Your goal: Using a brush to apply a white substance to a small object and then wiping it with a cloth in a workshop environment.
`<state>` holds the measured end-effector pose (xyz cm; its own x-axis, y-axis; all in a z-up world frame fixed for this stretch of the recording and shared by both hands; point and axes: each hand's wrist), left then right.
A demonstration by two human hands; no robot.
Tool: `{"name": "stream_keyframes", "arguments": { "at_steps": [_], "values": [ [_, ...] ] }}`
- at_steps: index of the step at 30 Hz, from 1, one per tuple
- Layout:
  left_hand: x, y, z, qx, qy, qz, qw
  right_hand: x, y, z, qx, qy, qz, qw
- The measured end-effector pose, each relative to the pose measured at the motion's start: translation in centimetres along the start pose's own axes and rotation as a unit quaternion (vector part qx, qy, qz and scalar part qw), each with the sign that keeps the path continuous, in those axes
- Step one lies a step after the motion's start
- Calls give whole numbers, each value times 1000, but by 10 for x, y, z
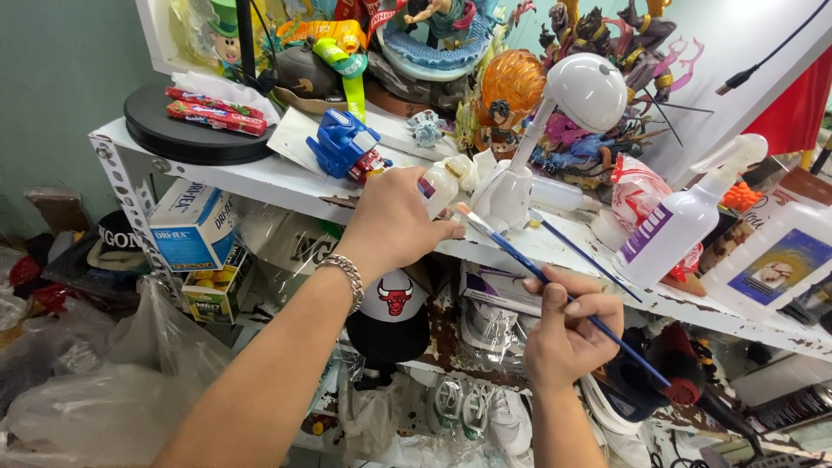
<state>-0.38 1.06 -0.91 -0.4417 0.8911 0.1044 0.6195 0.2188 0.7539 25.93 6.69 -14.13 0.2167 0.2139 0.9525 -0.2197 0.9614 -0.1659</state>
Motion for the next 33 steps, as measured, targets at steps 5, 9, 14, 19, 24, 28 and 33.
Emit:
{"name": "stream_keyframes", "arguments": {
  "at_steps": [5, 9, 14, 19, 24, 28, 33],
  "values": [
    [0, -1, -1, 0, -10, -9, 1000, -13, -3, -21, -19, 38, 33, 999],
    [-5, 1, -2, -7, -7, 11, 1000, -14, -24, -43, -30, 134, 50, 989],
    [-19, 5, -2, -43, -54, -34, 997, -50, -71, -114, -110, 161, 68, 978],
    [5, -29, 16, -16, 84, 164, 983, -99, -113, -142, -88, 116, 93, 985],
    [5, -39, 17, -57, 122, 175, 975, -150, -134, -155, -132, 180, 182, 958],
    [2, -46, 15, -210, 123, 307, 920, -189, -143, -183, -160, 195, 241, 937],
    [-32, -45, 17, -405, 139, 306, 850, -214, -146, -203, -217, 199, 261, 919]
  ]
}}
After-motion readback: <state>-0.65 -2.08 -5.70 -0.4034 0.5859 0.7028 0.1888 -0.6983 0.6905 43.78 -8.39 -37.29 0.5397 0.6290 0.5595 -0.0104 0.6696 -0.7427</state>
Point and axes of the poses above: each hand's wrist, its own x-axis towards the middle knuckle, its own z-axis out of the palm, y = z × x, and after that the axes turned 11 degrees about -z, right-handed
